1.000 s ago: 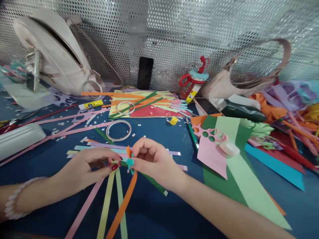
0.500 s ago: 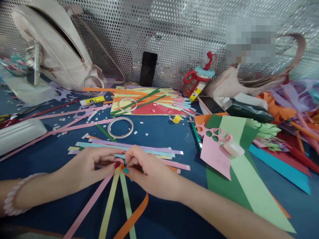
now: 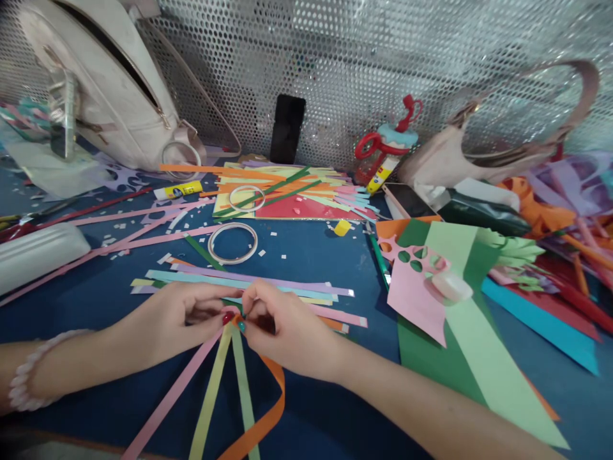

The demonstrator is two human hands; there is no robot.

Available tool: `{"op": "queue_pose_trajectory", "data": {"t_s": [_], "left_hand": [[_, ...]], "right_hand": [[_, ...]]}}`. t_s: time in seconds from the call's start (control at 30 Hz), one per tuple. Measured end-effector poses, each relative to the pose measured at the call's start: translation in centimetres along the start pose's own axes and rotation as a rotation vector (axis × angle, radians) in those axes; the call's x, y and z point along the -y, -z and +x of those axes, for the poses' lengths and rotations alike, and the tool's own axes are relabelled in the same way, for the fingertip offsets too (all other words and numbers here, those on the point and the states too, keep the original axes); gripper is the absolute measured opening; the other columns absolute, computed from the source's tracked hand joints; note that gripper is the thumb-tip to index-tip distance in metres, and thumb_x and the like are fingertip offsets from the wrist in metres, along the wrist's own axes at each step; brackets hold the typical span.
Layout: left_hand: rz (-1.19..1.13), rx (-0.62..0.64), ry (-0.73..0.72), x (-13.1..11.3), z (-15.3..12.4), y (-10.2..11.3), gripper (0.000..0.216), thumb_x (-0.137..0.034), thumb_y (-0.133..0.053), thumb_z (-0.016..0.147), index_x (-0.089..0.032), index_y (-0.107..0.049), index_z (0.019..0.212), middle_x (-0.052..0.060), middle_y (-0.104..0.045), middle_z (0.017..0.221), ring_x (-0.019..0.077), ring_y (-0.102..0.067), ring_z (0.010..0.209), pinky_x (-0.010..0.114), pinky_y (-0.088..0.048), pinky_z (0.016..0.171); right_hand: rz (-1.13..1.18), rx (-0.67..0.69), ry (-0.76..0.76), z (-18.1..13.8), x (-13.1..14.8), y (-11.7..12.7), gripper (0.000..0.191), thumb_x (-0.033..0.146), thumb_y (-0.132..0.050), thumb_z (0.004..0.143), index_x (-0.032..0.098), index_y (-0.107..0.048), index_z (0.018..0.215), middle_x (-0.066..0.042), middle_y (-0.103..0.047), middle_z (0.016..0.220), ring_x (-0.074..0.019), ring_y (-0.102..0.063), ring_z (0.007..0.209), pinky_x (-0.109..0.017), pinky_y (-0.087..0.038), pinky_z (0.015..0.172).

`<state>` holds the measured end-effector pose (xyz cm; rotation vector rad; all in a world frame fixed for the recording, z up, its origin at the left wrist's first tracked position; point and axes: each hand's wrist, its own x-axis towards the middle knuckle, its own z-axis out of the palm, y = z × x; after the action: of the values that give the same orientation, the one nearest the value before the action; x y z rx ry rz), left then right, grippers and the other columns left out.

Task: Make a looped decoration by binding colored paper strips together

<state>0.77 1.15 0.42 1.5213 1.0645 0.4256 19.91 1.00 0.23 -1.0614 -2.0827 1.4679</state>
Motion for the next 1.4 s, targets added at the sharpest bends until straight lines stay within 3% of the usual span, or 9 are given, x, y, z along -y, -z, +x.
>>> {"op": "queue_pose_trajectory", "data": {"t_s": [0.3,0.53,0.73,0.93,1.0,1.1,1.17,1.3,1.4], "left_hand": [[-0.004,0.013,-0.001,-0.2,-0.1,0.0,0.035,-0.023,-0.051,0.082,-0.012,-0.057,0.114,0.006,-0.071,0.090,0.0190,-0.066,0.086,0.026,-0.053,0.073],[0.110,-0.003,-0.093,-0.1,-0.1,-0.1,0.031,-0.023,-0.052,0.081,-0.016,-0.060,0.111,0.001,-0.068,0.076,0.0148,-0.062,0.068,0.022,-0.050,0.060],[0.059,-0.042,-0.101,0.3,-0.2,0.2,0.050,-0.025,-0.055,0.081,-0.020,-0.044,0.130,0.000,-0.069,0.078,0.0144,-0.063,0.072,0.024,-0.050,0.067],[-0.092,-0.002,-0.018,0.4,-0.3,0.2,0.057,-0.029,-0.061,0.078,-0.023,-0.041,0.132,0.000,-0.071,0.083,0.0156,-0.065,0.080,0.024,-0.051,0.071],[-0.103,-0.011,-0.007,0.4,-0.2,0.1,0.049,-0.029,-0.062,0.077,-0.021,-0.049,0.124,0.001,-0.070,0.084,0.0159,-0.065,0.079,0.023,-0.050,0.070],[-0.034,-0.026,-0.086,0.2,-0.1,0.1,0.019,-0.030,-0.057,0.080,-0.016,-0.065,0.090,0.001,-0.066,0.075,0.0142,-0.061,0.069,0.020,-0.047,0.059],[0.011,-0.059,-0.146,0.0,-0.1,0.2,0.021,-0.031,-0.054,0.082,-0.014,-0.066,0.075,0.001,-0.062,0.066,0.0121,-0.056,0.061,0.019,-0.042,0.052],[-0.057,-0.167,-0.193,-1.1,-0.4,0.6,0.018,-0.030,-0.059,0.079,-0.015,-0.068,0.075,0.001,-0.062,0.068,0.0119,-0.054,0.062,0.019,-0.042,0.054],[-0.233,-0.241,-0.230,-2.6,-0.8,1.3,0.010,-0.026,-0.065,0.074,-0.017,-0.069,0.074,-0.002,-0.064,0.069,0.0102,-0.055,0.063,0.018,-0.044,0.059]], "right_hand": [[-0.019,-0.019,-0.008,0.1,-0.1,-0.2,0.016,0.006,-0.043,0.077,0.020,-0.038,0.081,0.009,-0.041,0.060,-0.0053,-0.033,0.052,-0.018,-0.027,0.049],[-0.026,-0.021,-0.020,0.1,0.1,-0.3,0.018,0.004,-0.043,0.074,0.020,-0.037,0.080,0.009,-0.042,0.059,-0.0061,-0.035,0.051,-0.018,-0.028,0.049],[-0.036,-0.058,-0.015,-0.1,0.0,-0.4,0.009,0.013,-0.045,0.082,0.021,-0.039,0.082,0.008,-0.037,0.060,-0.0064,-0.033,0.052,-0.019,-0.028,0.048],[-0.103,-0.086,-0.003,-0.3,0.2,-0.3,0.008,0.017,-0.043,0.086,0.019,-0.045,0.079,0.006,-0.041,0.064,-0.0065,-0.035,0.056,-0.019,-0.029,0.051],[-0.064,-0.122,0.009,-0.3,0.2,-0.3,0.007,0.017,-0.044,0.086,0.018,-0.045,0.079,0.006,-0.042,0.064,-0.0065,-0.037,0.056,-0.019,-0.030,0.051],[0.039,-0.174,0.037,-0.4,0.5,-0.3,0.006,0.018,-0.045,0.087,0.019,-0.044,0.081,0.006,-0.044,0.065,-0.0063,-0.039,0.056,-0.019,-0.031,0.051],[0.126,-0.188,0.049,-0.5,0.7,-0.3,0.004,0.019,-0.047,0.087,0.019,-0.044,0.085,0.006,-0.046,0.066,-0.0058,-0.041,0.056,-0.018,-0.034,0.052],[0.316,-0.149,0.062,-1.1,1.6,0.1,0.018,0.016,-0.052,0.083,0.020,-0.042,0.096,0.005,-0.056,0.072,-0.0064,-0.054,0.062,-0.019,-0.043,0.059],[0.327,-0.125,0.058,-1.6,2.6,0.6,0.014,0.016,-0.054,0.082,0.019,-0.046,0.094,0.002,-0.061,0.073,-0.0074,-0.059,0.063,-0.020,-0.046,0.060]]}}
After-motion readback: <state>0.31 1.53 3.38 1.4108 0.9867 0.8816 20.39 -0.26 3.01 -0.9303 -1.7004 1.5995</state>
